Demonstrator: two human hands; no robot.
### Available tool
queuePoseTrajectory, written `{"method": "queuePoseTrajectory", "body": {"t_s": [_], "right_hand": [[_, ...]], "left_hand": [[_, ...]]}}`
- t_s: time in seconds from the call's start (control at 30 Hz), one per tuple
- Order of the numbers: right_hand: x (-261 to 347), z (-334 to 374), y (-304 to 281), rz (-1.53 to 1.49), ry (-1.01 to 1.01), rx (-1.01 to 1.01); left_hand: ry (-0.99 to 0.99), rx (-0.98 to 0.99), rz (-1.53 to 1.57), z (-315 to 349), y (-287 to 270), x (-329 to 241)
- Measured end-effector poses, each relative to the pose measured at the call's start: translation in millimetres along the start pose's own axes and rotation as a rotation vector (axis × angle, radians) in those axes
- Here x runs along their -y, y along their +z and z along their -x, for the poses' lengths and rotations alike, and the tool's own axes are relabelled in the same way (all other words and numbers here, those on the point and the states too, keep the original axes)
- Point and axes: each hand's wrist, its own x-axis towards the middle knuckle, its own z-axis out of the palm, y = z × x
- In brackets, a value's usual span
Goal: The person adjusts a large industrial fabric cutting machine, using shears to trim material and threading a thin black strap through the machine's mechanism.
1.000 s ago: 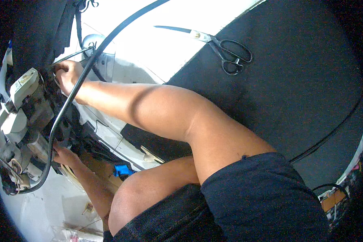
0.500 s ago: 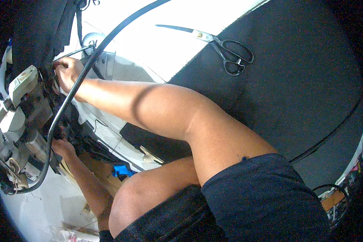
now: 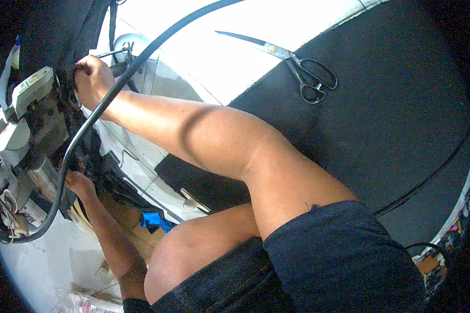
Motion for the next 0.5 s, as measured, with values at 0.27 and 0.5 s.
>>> {"method": "queuePoseTrajectory", "body": {"t_s": [0.27, 0.5], "right_hand": [[-7, -18, 1, 0.333, -0.143, -0.011], [17, -3, 10, 0.297, 0.17, -0.019]], "left_hand": [[-0.224, -0.007, 0.016, 3, -9, 7], [-0.451, 0.048, 0.25, 3, -15, -27]]}}
